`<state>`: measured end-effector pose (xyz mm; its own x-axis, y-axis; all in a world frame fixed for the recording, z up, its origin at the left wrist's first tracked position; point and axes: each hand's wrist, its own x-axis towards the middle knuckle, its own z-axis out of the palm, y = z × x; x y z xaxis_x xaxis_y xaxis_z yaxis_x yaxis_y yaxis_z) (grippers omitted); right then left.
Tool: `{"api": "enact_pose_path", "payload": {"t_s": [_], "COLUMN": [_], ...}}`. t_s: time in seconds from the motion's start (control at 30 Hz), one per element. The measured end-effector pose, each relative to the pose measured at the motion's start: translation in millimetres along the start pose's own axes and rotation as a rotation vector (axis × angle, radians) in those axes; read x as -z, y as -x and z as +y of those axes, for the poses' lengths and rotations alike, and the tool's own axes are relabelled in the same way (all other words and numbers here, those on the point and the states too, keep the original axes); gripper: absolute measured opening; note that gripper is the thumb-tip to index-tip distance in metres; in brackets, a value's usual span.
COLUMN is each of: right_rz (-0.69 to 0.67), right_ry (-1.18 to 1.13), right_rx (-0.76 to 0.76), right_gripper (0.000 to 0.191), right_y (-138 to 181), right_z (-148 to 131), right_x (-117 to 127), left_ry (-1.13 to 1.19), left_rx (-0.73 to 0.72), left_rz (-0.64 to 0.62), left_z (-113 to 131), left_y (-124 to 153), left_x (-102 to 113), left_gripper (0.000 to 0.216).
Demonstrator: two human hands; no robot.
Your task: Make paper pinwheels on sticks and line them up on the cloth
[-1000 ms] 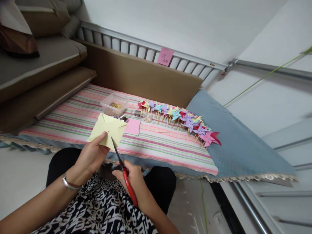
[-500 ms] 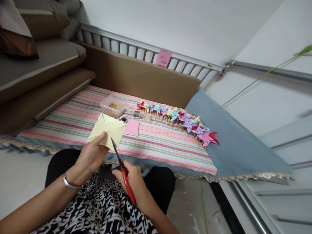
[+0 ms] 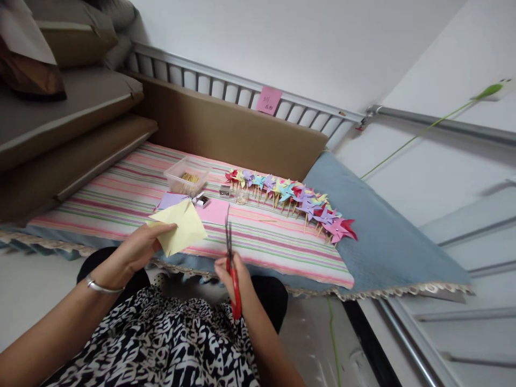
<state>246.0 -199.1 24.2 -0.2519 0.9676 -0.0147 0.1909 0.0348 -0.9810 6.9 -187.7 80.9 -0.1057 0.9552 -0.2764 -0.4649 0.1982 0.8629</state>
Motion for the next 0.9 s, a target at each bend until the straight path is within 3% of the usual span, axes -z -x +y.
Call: {"api": "enact_pose_path", "payload": {"t_s": [0.1,0.27,0.6,0.77,0.9], "right_rz": [0.041,-0.039,0.214,0.171,0.068], "right_ry": [-0.248,-0.279,-0.354,-0.279,-0.139], "right_rx": [0.052,0.045,0.163,0.103,0.038], "right_gripper": [0.04,0.04,0.038,0.037,0.039], "right_y": [-15,-28,-40,-36,-20], "right_z": [-27,-47,-37,-41,-44], "right_x": [-3,-18,-39,-41,-31], "left_ry": [-0.137,-0.164,0.313,0.296,0.245], "left_rx": [0.088,0.121,0.139,0.07,-0.027], "left_rz": [-0.112,-0.192,-0.128,-0.052,0.062], "left_z": [-7,-13,-42,-47,-38], "left_y": [3,8,8,9,6], "left_x": [-6,-14,-24,-34,-28], "left_gripper": [0.037,0.029,0.025,0.028,0.03]}}
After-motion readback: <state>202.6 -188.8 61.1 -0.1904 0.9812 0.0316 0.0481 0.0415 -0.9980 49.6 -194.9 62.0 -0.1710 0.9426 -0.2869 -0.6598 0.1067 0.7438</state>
